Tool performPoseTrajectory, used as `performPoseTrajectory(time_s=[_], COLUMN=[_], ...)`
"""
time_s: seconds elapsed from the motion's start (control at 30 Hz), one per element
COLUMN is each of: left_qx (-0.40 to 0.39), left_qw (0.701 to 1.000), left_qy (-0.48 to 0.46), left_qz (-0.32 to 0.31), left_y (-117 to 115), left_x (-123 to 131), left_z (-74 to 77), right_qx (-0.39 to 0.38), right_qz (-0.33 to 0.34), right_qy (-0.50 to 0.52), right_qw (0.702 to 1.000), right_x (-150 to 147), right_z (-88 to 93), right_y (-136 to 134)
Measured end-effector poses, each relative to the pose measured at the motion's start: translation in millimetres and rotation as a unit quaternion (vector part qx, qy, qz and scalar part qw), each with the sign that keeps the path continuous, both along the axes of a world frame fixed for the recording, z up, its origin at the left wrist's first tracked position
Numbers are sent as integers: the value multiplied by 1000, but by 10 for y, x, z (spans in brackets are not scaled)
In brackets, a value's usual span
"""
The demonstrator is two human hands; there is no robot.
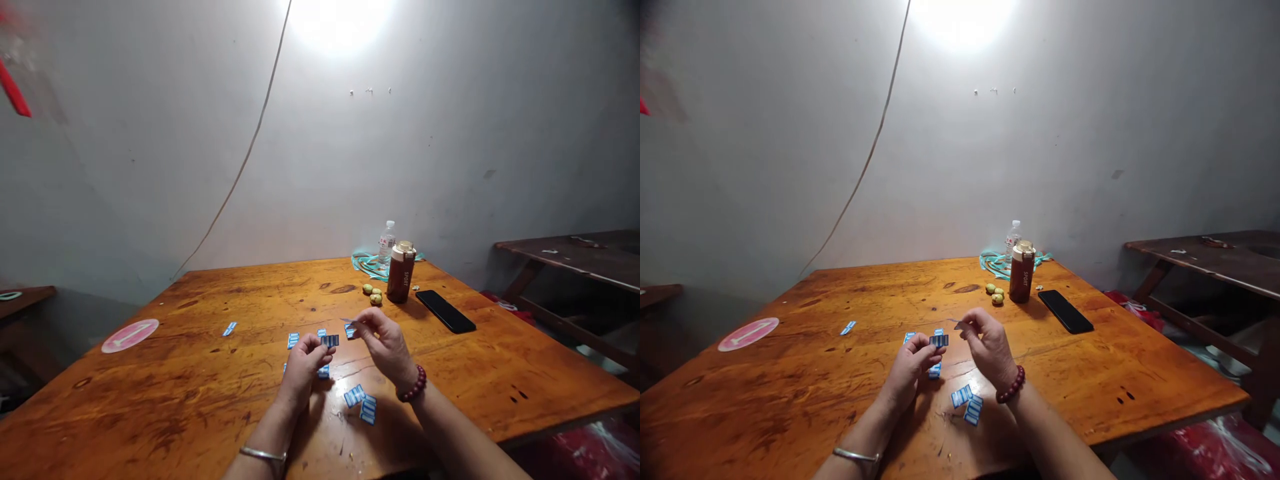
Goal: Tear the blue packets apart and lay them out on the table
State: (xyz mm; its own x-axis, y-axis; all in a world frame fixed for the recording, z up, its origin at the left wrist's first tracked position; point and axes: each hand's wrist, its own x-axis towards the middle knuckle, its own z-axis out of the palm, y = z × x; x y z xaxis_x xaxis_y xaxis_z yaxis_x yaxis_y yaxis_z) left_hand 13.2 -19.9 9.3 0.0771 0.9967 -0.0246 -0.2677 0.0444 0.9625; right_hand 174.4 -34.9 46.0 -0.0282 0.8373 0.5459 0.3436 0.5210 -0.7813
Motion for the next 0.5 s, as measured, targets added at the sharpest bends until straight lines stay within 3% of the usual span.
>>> performPoseTrajectory(time_s=[0.17,0.3,0.5], left_qx=[8,-1,-10], left_qw=[997,996,997], left_qy=[-81,-93,-70], left_qz=[-2,-10,-18], left_y=[-16,-8,5], left_x=[-42,-64,-87], left_z=[15,15,0], right_qx=[137,141,173], right_qz=[29,35,7], right_qy=[-127,-182,-209], right_qw=[982,973,962], right_x=[-280,-307,-275], right_z=[-198,-356,-398], right_y=[14,21,56])
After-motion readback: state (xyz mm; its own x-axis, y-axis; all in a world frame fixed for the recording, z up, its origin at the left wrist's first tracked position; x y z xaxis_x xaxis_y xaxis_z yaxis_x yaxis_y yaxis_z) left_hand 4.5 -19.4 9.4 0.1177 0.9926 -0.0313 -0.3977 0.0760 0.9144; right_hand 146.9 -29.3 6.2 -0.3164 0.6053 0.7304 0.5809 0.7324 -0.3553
